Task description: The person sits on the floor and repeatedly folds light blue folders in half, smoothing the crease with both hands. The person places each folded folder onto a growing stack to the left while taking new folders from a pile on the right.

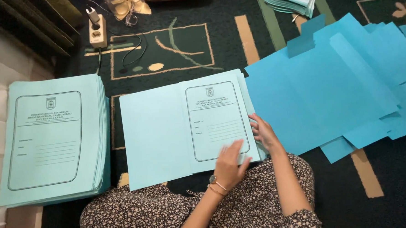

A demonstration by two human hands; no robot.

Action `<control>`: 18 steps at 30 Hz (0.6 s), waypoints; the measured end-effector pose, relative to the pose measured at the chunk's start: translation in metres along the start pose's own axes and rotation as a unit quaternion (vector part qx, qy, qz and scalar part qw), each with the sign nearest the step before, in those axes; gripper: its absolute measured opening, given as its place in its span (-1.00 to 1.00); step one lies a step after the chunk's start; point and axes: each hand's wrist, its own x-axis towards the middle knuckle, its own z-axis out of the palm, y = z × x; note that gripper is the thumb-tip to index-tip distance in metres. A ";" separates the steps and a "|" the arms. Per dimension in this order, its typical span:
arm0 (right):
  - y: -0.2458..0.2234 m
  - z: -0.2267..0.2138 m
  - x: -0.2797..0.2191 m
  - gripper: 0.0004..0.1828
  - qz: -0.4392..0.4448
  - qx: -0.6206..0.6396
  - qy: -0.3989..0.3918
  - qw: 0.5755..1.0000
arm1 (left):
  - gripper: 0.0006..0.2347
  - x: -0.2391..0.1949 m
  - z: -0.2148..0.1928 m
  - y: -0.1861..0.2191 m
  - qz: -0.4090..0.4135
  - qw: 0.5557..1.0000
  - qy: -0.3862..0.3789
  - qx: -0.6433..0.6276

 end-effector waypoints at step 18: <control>0.035 0.056 -0.032 -0.21 -0.074 -0.233 0.062 0.968 | -0.47 -0.034 -0.043 -0.159 -0.519 0.842 0.092 -0.114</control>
